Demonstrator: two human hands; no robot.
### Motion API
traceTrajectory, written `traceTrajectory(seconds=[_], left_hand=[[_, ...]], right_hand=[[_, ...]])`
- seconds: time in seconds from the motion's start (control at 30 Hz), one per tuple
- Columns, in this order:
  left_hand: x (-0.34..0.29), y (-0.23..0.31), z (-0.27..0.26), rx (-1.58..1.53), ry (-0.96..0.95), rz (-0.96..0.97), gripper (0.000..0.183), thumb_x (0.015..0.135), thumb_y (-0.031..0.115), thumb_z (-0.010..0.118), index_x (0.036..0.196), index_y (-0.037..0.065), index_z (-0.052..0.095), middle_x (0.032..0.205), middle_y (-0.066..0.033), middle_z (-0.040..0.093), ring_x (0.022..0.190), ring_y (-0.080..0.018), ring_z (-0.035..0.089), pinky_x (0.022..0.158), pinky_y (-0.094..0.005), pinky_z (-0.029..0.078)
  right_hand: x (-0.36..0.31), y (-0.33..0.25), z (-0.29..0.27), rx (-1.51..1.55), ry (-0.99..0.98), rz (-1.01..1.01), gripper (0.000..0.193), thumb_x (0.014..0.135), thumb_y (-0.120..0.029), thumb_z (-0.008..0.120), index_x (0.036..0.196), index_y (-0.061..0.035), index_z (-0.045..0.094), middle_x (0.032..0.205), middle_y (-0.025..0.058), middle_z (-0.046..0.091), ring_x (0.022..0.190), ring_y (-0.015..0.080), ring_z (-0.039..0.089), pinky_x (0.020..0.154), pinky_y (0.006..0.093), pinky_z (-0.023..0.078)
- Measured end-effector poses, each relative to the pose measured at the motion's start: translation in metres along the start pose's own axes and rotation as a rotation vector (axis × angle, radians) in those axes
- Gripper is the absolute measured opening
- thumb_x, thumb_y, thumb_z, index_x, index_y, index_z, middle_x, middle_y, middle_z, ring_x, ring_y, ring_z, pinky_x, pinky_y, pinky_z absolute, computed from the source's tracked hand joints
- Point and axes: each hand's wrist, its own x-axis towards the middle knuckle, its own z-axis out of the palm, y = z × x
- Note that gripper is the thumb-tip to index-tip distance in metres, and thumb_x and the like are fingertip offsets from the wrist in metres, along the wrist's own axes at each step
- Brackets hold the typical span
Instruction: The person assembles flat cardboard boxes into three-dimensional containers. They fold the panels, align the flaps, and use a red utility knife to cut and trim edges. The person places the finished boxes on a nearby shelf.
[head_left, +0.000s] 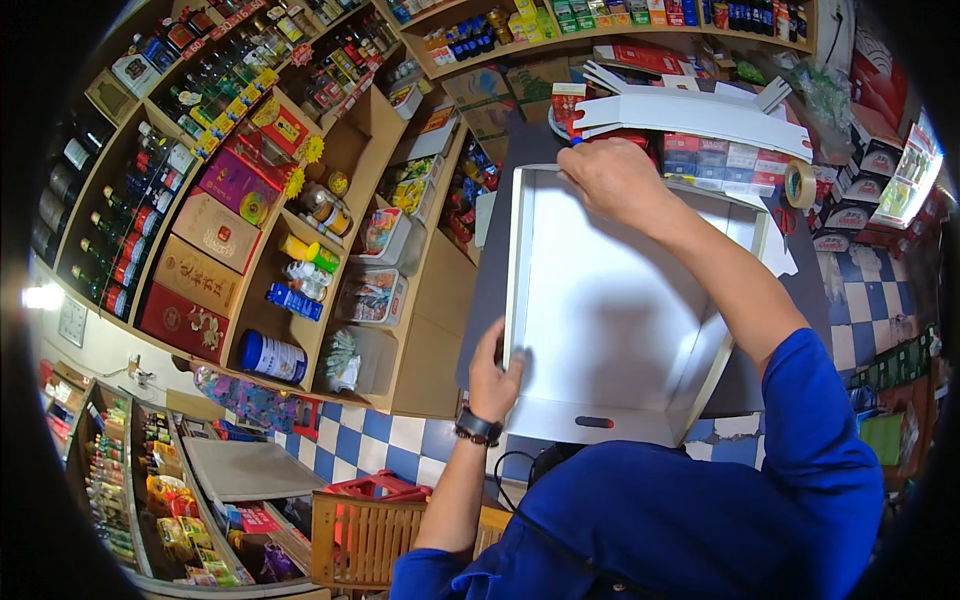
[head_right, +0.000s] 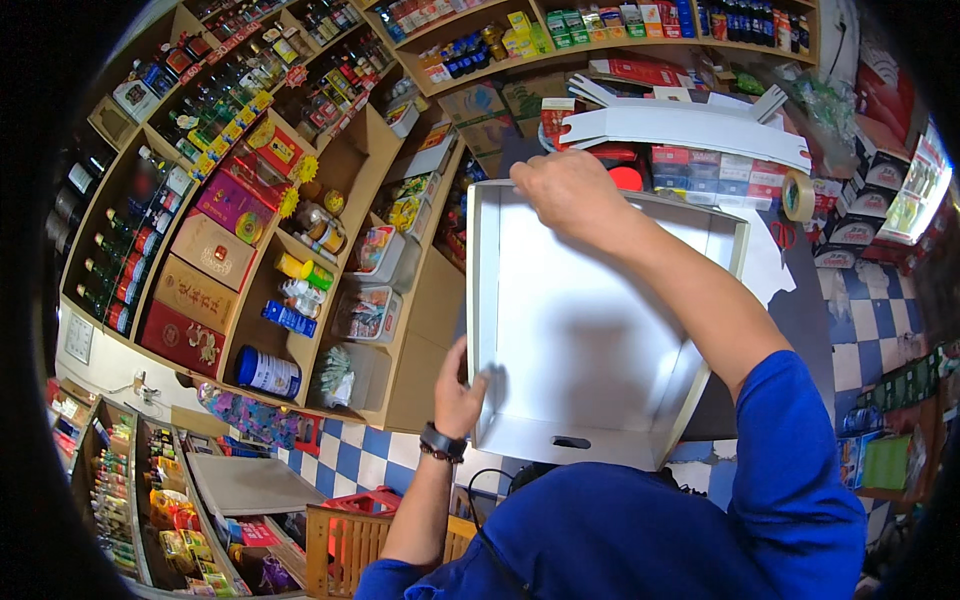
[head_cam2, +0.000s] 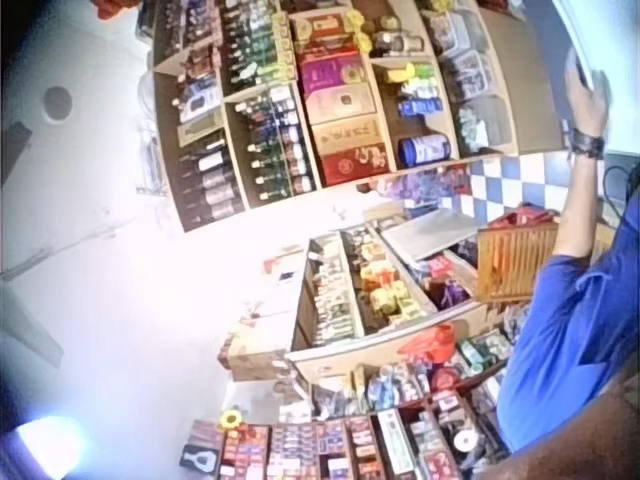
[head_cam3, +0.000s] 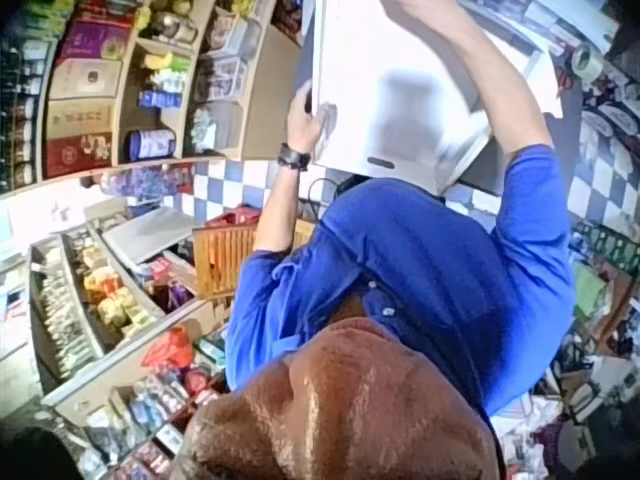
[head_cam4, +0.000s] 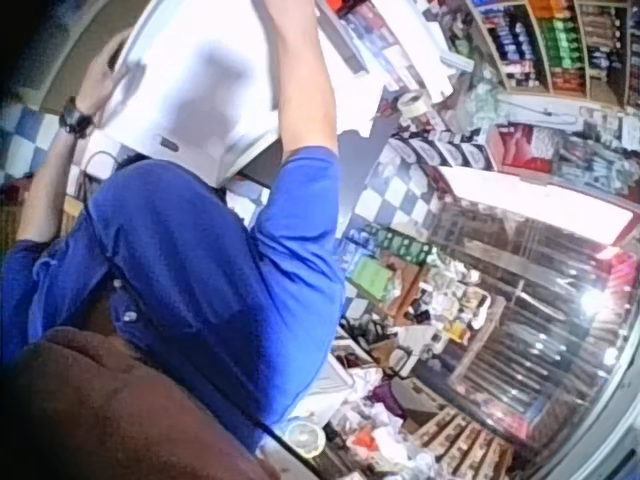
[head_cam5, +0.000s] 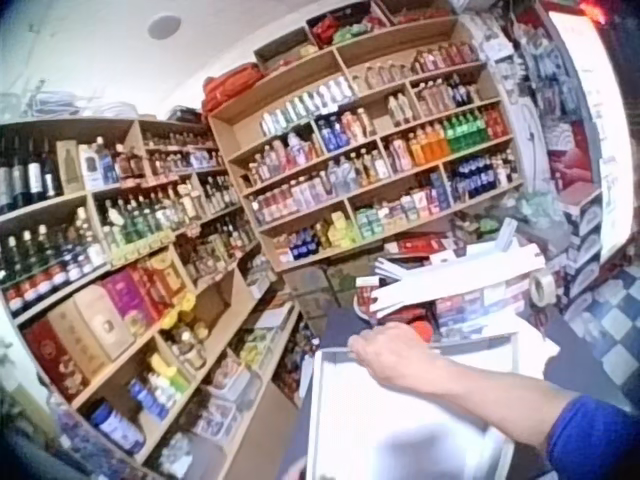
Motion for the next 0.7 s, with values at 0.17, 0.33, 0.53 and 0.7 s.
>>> traceTrajectory(seconds=[0.17, 0.33, 0.53, 0.7], left_hand=[[0.067, 0.084, -0.019, -0.101, 0.011, 0.09, 0.067, 0.087, 0.004, 0.067, 0.146, 0.0, 0.036, 0.136, -0.019, 0.055, 0.123, -0.0255, 0.057, 0.104, -0.0378, 0.046], [0.089, 0.131, -0.038, -0.005, -0.045, 0.272, 0.066, 0.078, 0.003, 0.073, 0.137, 0.004, 0.043, 0.132, -0.0159, 0.053, 0.121, -0.027, 0.057, 0.099, -0.0371, 0.049], [0.105, 0.157, -0.057, 0.246, -0.122, 0.515, 0.051, 0.073, 0.008, 0.077, 0.117, 0.004, 0.052, 0.126, -0.015, 0.054, 0.103, -0.0292, 0.062, 0.081, -0.0345, 0.057], [0.125, 0.163, -0.062, 0.249, -0.209, 0.577, 0.043, 0.068, 0.008, 0.076, 0.104, 0.002, 0.054, 0.109, -0.016, 0.06, 0.095, -0.0322, 0.061, 0.082, -0.0359, 0.052]], right_hand=[[-0.021, -0.055, -0.031, -0.006, 0.003, -0.154, 0.011, 0.077, -0.005, 0.059, 0.087, -0.007, 0.059, 0.083, 0.0099, 0.063, 0.08, 0.0292, 0.065, 0.071, 0.0401, 0.05], [-0.032, -0.079, -0.063, -0.048, 0.051, -0.154, 0.015, 0.074, -0.004, 0.06, 0.088, -0.0095, 0.059, 0.079, 0.0036, 0.056, 0.072, 0.0207, 0.057, 0.065, 0.0332, 0.044], [-0.04, -0.08, -0.072, -0.102, 0.027, -0.168, 0.017, 0.073, -0.006, 0.061, 0.089, -0.0101, 0.059, 0.078, 0.0017, 0.05, 0.073, 0.0185, 0.054, 0.065, 0.0319, 0.043], [-0.04, -0.073, -0.066, -0.114, 0.03, -0.159, 0.017, 0.072, -0.006, 0.062, 0.088, -0.0103, 0.059, 0.079, 0.0019, 0.052, 0.073, 0.0198, 0.056, 0.066, 0.0323, 0.044]])
